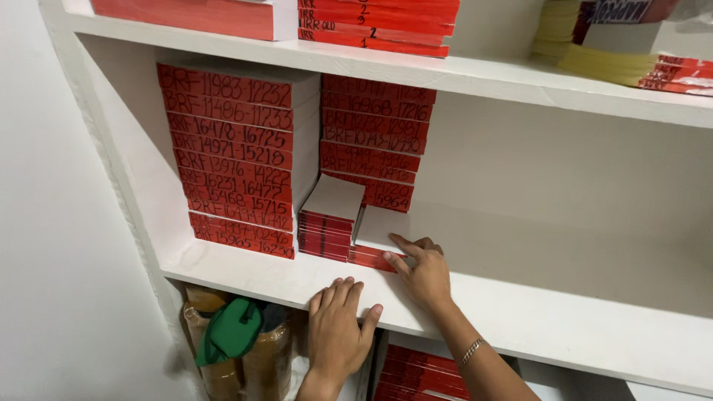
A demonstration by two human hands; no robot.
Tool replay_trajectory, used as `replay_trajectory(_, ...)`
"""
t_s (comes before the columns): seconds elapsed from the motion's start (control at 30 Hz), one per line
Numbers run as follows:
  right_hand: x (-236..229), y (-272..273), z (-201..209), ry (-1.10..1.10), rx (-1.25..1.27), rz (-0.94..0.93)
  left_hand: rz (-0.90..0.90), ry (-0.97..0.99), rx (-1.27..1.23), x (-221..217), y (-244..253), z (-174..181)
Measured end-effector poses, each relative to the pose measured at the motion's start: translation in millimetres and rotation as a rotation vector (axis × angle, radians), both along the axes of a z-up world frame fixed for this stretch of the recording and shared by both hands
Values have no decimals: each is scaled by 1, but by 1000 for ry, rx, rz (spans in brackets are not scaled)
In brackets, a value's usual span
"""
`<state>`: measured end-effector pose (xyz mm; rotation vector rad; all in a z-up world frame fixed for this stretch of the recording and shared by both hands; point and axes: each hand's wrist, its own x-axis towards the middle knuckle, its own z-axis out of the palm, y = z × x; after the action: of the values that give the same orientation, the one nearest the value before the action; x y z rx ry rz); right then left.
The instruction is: The person sits on the floor and organizes stacks of red and white papers on a white shelf. They pick up individual papers, flip through them, and place them back into neat piles on the shelf.
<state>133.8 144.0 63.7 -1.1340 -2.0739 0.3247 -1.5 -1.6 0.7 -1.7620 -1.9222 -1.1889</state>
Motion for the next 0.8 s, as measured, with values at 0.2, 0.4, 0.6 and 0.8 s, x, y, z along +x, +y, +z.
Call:
replay_trajectory(0.2,-4,2,0,-2,41,32,5,-2,-15,1,0,-1)
replay_trajectory(0.4,-5,1,-1,6,20,55,12,7,23,2,0,0)
replay_trajectory(0.6,-5,-3,4,28,32,59,21,4,-7,3,0,2)
replay_trajectory(0.8,-4,-1,2,35,23,43,29,27,18,4,-2,4)
